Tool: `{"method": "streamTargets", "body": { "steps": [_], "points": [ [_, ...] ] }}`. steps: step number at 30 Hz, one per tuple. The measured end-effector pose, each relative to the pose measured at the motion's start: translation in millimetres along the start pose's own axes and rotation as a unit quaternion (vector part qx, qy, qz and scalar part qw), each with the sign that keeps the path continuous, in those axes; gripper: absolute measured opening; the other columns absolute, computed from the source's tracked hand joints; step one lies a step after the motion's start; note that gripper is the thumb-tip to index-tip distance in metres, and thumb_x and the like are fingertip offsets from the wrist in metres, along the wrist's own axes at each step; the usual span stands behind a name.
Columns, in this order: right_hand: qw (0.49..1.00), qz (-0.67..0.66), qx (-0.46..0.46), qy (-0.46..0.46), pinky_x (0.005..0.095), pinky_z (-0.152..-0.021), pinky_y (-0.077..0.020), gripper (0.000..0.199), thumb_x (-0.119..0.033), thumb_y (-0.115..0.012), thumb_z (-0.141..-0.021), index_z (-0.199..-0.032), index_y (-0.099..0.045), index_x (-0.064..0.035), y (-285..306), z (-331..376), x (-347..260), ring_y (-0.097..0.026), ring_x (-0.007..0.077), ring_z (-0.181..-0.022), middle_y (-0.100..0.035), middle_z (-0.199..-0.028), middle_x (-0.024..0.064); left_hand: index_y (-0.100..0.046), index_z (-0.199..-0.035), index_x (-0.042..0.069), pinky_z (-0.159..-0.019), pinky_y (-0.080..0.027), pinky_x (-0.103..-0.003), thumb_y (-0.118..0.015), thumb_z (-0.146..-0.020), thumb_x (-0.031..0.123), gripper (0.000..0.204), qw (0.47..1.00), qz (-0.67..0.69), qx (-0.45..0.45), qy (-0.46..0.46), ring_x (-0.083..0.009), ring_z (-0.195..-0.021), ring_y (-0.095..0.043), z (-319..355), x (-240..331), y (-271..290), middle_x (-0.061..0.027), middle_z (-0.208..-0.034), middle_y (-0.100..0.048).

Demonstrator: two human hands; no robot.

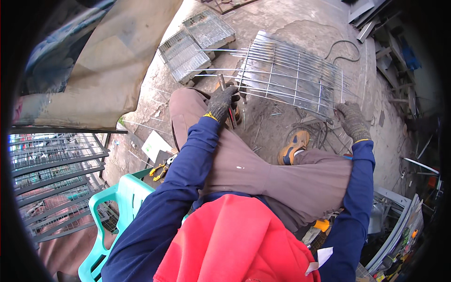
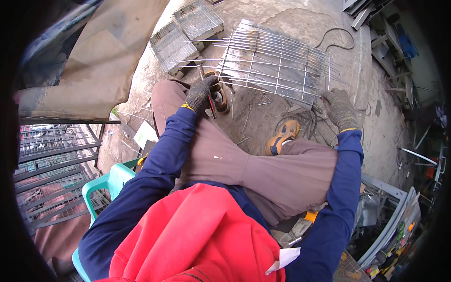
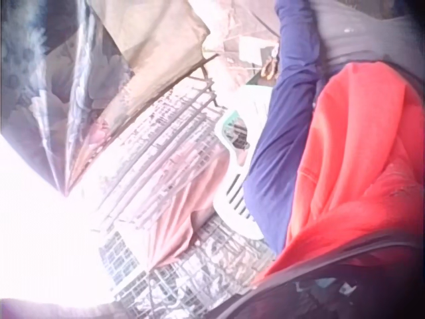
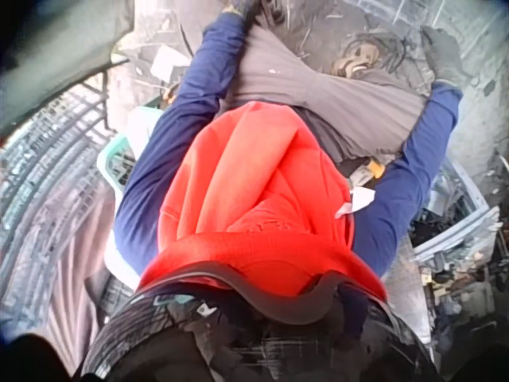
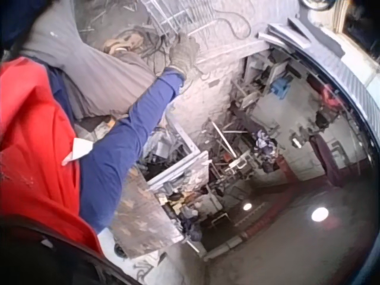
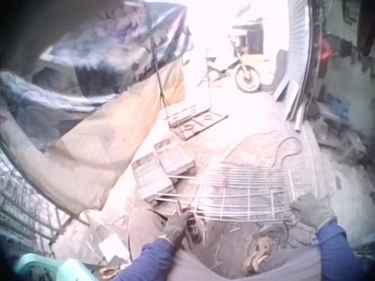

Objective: Grinding and welding a metal wire rack to assemble its components.

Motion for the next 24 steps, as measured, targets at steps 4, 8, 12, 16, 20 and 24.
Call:
{"method": "streamTargets", "body": {
  "steps": [4,8,12,16,20,24],
  "points": [
    [0.998,-0.068,0.015,-0.003,0.0430,-0.088,-0.0448,0.021,-0.020,-0.063,-0.086,-0.102,-0.064,-0.0068,4.8,-3.6,-8.0,-0.058,0.0343,-0.098,-0.064,-0.097,0.0139,-0.062,-0.104,0.012,-0.049,-0.044,-0.028,-0.063,-0.089,0.027,0.022,0.998,0.000,0.053,0.016,-0.0123,-0.060,-0.054,-3.1,-0.6,1.5,-0.0022,-0.078,-0.060],
    [0.991,-0.120,-0.026,-0.047,0.0440,-0.088,-0.0460,0.020,-0.020,-0.063,-0.085,-0.101,-0.063,-0.0088,9.8,-5.0,-15.2,-0.059,0.0351,-0.100,-0.065,-0.102,0.0157,-0.062,-0.096,0.012,-0.048,-0.043,-0.028,-0.062,-0.090,0.030,0.018,0.997,0.038,0.068,0.017,-0.0125,-0.056,-0.052,-5.6,-0.5,4.6,-0.0017,-0.075,-0.059],
    [0.987,-0.142,-0.063,-0.046,0.0437,-0.084,-0.0477,0.021,-0.022,-0.064,-0.084,-0.102,-0.064,-0.0093,4.1,-8.3,-19.1,-0.062,0.0356,-0.096,-0.067,-0.097,0.0164,-0.061,-0.087,0.010,-0.046,-0.043,-0.029,-0.060,-0.091,0.031,0.021,0.991,0.102,0.064,0.064,-0.0128,-0.051,-0.049,-9.4,-5.0,9.8,-0.0007,-0.067,-0.057],
    [0.968,-0.221,-0.089,-0.082,0.0419,-0.082,-0.0492,0.021,-0.021,-0.064,-0.086,-0.102,-0.065,-0.0088,-15.7,-10.3,-3.9,-0.064,0.0354,-0.092,-0.067,-0.094,0.0165,-0.060,-0.086,0.009,-0.044,-0.043,-0.029,-0.060,-0.091,0.032,0.023,0.991,0.101,0.057,0.068,-0.0129,-0.048,-0.047,-4.6,-3.9,6.4,-0.0003,-0.063,-0.055],
    [0.974,-0.219,-0.034,-0.048,0.0414,-0.083,-0.0492,0.020,-0.021,-0.064,-0.086,-0.101,-0.066,-0.0076,-17.1,-12.3,2.1,-0.064,0.0348,-0.093,-0.067,-0.095,0.0171,-0.059,-0.087,0.008,-0.042,-0.041,-0.029,-0.059,-0.091,0.031,0.024,0.993,0.091,0.046,0.056,-0.0129,-0.047,-0.047,-4.6,-2.0,6.3,0.0001,-0.063,-0.053],
    [0.986,-0.166,-0.019,-0.029,0.0404,-0.085,-0.0486,0.021,-0.019,-0.063,-0.088,-0.103,-0.066,-0.0048,-8.2,-13.2,-4.6,-0.063,0.0330,-0.095,-0.067,-0.099,0.0156,-0.060,-0.088,0.007,-0.041,-0.041,-0.029,-0.059,-0.091,0.030,0.023,0.993,0.085,0.060,0.062,-0.0132,-0.047,-0.046,-9.0,-6.0,10.9,-0.0002,-0.063,-0.052]
  ]
}}
Point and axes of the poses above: each hand's wrist, its own z-axis away from the middle knuckle, its own y-axis out of the back of the hand, x = y × z, the point moved 7 cm from there along -z, towards the middle knuckle
